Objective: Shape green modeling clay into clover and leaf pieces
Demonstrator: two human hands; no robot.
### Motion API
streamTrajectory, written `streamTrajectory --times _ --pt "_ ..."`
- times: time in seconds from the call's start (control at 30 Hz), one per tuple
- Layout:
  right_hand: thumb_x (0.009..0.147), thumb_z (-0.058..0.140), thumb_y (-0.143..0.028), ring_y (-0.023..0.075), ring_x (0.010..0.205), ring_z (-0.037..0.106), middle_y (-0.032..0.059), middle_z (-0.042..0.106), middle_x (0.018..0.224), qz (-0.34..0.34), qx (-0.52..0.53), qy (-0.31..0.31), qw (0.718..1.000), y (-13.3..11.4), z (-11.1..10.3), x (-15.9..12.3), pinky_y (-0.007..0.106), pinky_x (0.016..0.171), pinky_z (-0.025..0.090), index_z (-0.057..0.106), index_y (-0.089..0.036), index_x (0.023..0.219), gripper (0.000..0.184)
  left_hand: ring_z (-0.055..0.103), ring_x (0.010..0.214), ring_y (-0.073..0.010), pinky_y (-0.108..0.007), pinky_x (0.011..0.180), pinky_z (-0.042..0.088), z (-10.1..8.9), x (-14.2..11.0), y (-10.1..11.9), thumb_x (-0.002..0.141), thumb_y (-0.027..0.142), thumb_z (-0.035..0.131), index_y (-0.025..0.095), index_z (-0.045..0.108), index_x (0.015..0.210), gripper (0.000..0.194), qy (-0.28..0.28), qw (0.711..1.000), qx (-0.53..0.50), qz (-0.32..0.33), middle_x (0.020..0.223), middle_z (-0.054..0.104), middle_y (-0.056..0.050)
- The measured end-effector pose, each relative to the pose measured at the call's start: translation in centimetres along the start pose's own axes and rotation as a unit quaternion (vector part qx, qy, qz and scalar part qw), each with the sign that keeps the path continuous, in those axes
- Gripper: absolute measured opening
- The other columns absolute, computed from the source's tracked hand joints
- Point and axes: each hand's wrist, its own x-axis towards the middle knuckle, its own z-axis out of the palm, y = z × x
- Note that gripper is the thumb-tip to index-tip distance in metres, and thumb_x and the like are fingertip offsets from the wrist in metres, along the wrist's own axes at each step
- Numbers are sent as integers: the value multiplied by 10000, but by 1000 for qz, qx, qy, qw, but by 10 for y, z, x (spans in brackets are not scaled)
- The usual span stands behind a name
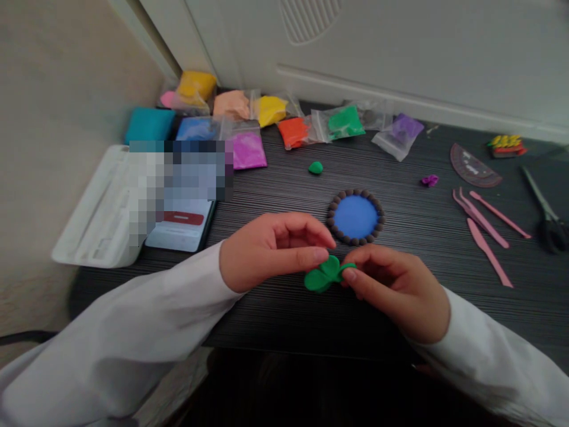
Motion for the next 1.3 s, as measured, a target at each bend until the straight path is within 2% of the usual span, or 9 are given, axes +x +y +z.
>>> streamTrajectory --times 0.27,0.43,0.57,0.67,0.77,0.87,1.0,1.17,1.3 --pt "744 536 -269 46 468 452 -16 572 593 -13 77 40 996 1 -2 2 165 411 350 554 -162 737 108 589 848 -155 -298 732 494 10 1 -3 676 169 570 220 455 1020 366 -33 998 -54 19 925 603 -35" --pt "759 505 -318 55 493 461 -10 564 613 -43 45 62 996 6 -1 4 180 439 368 556 -157 781 171 594 839 -155 -298 725 500 22 5 -1 702 186 548 196 472 990 298 25 998 -14 57 934 602 -49" --pt "771 486 -325 92 607 521 24 599 764 -107 -91 128 982 9 -18 -5 232 555 435 519 -173 1010 285 590 827 -141 -277 717 494 30 9 6 713 217 537 212 466 994 290 79 990 68 90 935 606 -38" --pt "759 498 -288 131 683 533 53 593 836 -140 -278 245 918 28 -53 -22 287 627 447 541 -171 993 266 584 824 -145 -288 727 479 43 12 9 714 226 526 211 477 980 271 56 982 149 101 912 610 -31" --pt "730 530 -284 211 804 544 95 600 871 -125 -436 383 805 64 -97 -44 367 693 440 569 -169 948 250 576 798 -133 -276 721 465 58 18 12 696 204 529 199 500 944 250 -17 972 213 102 881 609 -16" --pt "722 540 -292 256 820 540 131 598 861 -93 -499 427 748 102 -130 -63 401 727 417 591 -182 908 222 567 747 -117 -253 677 457 74 26 14 666 182 550 190 506 938 276 -51 956 271 97 865 603 -6" --pt "725 534 -304 225 755 547 85 596 791 -70 -476 431 764 122 -141 -71 370 677 433 599 -215 804 135 548 736 -119 -257 669 445 89 39 16 656 166 556 172 506 939 288 -27 923 365 118 890 573 -27" --pt "695 559 -323 201 756 550 57 589 790 -29 -430 374 821 114 -142 -69 358 677 447 592 -190 759 152 533 776 -131 -273 721 439 92 48 12 689 181 531 168 508 923 236 -36 892 427 145 880 554 -35" --pt "700 555 -316 156 615 545 21 588 695 -19 -370 396 841 105 -130 -74 302 580 441 564 -194 778 145 494 941 -148 -292 821 415 88 48 6 719 182 516 177 486 1027 310 -36 874 441 199 1020 535 -52"
